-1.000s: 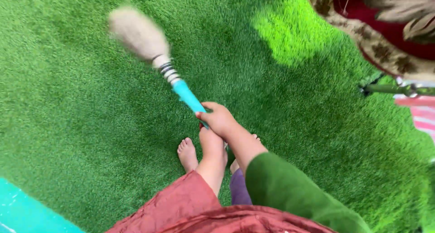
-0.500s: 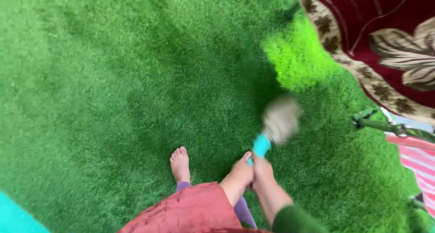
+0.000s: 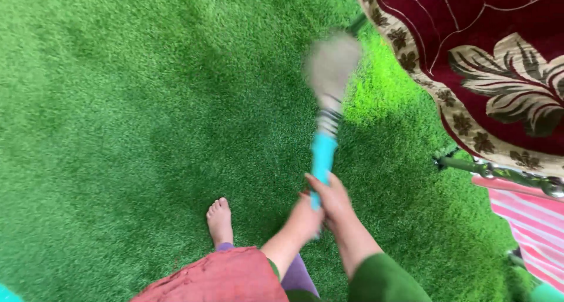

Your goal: Sweeping an artificial grass carpet on a balcony using a small broom.

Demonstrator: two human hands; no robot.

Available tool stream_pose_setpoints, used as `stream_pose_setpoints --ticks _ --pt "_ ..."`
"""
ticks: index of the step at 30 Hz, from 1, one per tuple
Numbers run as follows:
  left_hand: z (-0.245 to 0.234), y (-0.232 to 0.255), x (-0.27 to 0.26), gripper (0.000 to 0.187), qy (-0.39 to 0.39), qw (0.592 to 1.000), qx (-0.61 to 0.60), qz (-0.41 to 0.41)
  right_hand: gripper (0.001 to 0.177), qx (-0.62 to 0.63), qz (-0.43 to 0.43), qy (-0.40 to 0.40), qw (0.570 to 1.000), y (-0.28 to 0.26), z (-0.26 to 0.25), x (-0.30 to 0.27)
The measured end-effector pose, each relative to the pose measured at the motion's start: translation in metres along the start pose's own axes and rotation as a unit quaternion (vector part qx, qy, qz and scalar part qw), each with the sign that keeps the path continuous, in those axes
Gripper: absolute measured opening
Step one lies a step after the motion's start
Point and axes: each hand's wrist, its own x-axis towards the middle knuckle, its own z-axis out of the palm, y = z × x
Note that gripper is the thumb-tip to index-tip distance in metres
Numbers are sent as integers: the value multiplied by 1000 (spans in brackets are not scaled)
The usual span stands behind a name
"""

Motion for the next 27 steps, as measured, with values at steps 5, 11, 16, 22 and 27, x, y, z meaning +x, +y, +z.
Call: stream_pose_setpoints --ticks 5,11,16,22,27 --pt "15 5 -17 21 -173 978 104 60 16 107 50 269 956 106 -179 53" --pt "1 -120 36 9 -79 974 -210 1 20 -86 58 185 977 117 -174 114" --pt "-34 -75 16 15 77 984 -106 -124 26 -241 26 22 970 27 -28 87" --pt "-19 -66 32 17 95 969 -194 -117 33 -286 -24 -224 931 -66 5 28" --pt "-28 -12 36 19 101 957 -259 -83 39 -275 -57 123 952 -56 -90 36"
